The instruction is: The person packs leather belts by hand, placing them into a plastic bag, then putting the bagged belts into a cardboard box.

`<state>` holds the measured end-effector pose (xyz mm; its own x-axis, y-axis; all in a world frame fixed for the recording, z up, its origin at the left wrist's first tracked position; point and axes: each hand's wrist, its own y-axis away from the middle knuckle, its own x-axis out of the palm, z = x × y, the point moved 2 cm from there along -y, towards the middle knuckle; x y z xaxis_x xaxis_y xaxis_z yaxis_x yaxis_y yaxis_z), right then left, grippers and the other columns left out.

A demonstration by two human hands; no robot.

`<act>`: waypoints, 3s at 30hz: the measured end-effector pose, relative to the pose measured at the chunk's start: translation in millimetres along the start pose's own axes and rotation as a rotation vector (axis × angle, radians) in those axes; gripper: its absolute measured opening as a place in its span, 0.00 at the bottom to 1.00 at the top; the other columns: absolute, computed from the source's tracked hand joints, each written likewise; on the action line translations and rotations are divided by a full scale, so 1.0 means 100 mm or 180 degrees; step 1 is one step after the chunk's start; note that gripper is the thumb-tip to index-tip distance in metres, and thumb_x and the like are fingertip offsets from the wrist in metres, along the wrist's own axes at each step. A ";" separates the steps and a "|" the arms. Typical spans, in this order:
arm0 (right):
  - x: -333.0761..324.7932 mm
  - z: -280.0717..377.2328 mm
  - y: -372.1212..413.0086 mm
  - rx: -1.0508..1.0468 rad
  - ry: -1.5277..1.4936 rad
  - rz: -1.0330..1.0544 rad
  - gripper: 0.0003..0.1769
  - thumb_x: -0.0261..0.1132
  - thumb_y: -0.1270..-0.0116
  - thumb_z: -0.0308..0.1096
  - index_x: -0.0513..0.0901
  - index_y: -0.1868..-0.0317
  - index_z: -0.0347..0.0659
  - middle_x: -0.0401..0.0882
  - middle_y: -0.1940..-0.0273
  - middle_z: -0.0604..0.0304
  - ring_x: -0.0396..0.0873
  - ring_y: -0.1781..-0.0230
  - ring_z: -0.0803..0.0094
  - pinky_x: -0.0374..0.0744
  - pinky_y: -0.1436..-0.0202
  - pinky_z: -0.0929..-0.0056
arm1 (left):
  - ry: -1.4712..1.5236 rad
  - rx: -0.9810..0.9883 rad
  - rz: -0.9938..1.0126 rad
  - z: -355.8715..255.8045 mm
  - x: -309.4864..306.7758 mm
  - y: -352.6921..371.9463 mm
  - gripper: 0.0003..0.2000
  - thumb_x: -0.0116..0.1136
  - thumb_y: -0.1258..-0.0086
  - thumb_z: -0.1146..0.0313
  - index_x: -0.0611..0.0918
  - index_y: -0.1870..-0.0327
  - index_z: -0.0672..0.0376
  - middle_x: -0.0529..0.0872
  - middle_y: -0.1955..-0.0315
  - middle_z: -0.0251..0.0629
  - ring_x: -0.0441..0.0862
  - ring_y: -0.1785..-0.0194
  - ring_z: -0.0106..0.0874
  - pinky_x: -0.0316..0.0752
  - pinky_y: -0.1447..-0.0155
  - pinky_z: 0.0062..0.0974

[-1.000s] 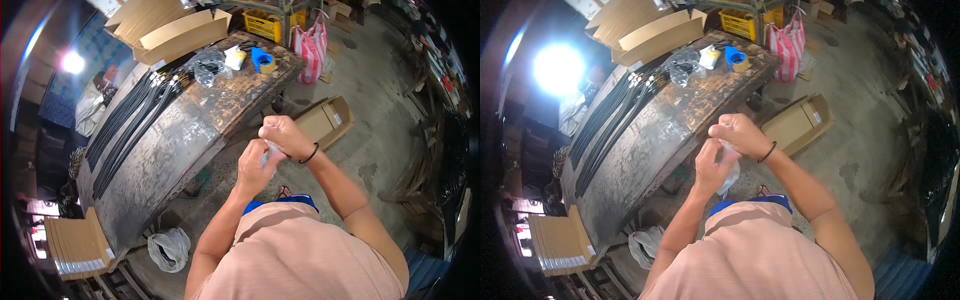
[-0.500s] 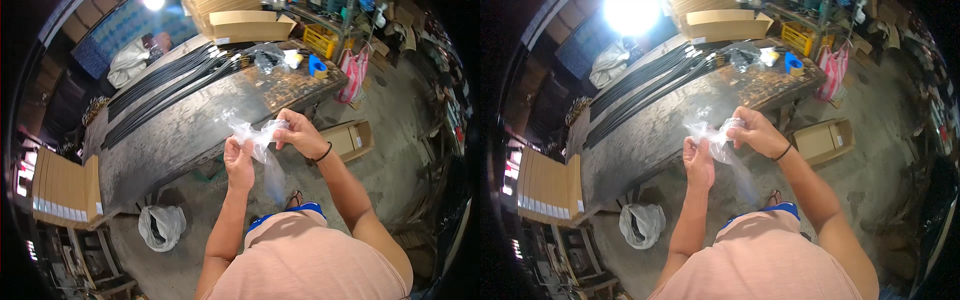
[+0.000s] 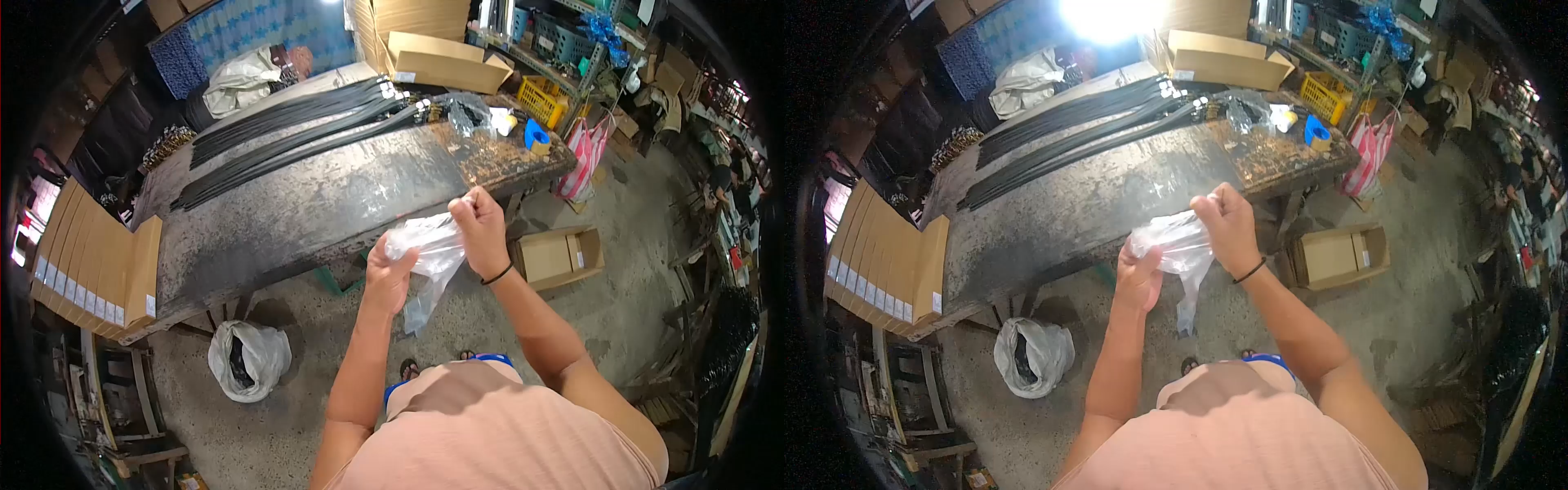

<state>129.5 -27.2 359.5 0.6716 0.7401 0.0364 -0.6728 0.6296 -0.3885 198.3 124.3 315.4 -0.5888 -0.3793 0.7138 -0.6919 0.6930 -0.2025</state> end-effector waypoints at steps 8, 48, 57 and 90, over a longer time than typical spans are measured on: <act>-0.18 0.01 -0.17 -0.0227 -0.0168 0.0018 0.17 0.64 0.31 0.34 0.66 0.73 0.40 0.60 0.75 0.72 0.58 0.72 0.83 0.63 0.71 0.79 | 0.0297 -0.0384 0.0198 0.06 0.17 0.06 0.23 0.70 0.37 0.66 0.76 0.43 0.60 0.83 0.49 0.37 0.83 0.50 0.29 0.80 0.44 0.30; -1.43 -0.59 -0.42 0.0548 0.1046 0.0695 0.15 0.58 0.25 0.43 0.78 0.58 0.37 0.72 0.72 0.64 0.74 0.73 0.76 0.75 0.68 0.74 | -0.1156 0.1052 -0.2189 -0.34 0.07 -0.14 0.08 0.44 0.19 0.59 0.70 0.59 0.52 0.71 0.76 0.24 0.66 0.77 0.15 0.62 0.80 0.18; -0.32 0.06 -0.42 -0.1403 0.1174 0.2472 0.29 0.64 0.31 0.46 0.74 0.39 0.32 0.72 0.37 0.46 0.74 0.40 0.55 0.69 0.33 0.61 | -0.2390 0.1108 -0.0660 -0.45 0.42 -0.11 0.10 0.44 0.19 0.58 0.69 0.56 0.55 0.70 0.82 0.25 0.64 0.85 0.15 0.59 0.84 0.16; -0.48 -0.24 -0.44 0.0849 0.0127 0.1920 0.09 0.64 0.34 0.27 0.70 0.64 0.43 0.71 0.74 0.69 0.70 0.76 0.81 0.70 0.72 0.80 | -0.5474 0.0322 -0.2582 -0.60 -1.13 0.79 0.06 0.60 0.33 0.70 0.77 0.61 0.57 0.82 0.66 0.40 0.81 0.63 0.37 0.76 0.56 0.38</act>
<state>134.3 -95.6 352.9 0.1604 0.9752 -0.1522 -0.9850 0.1482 -0.0885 234.9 258.9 258.8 0.1689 -0.7052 -0.6886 -0.9565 0.0512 -0.2872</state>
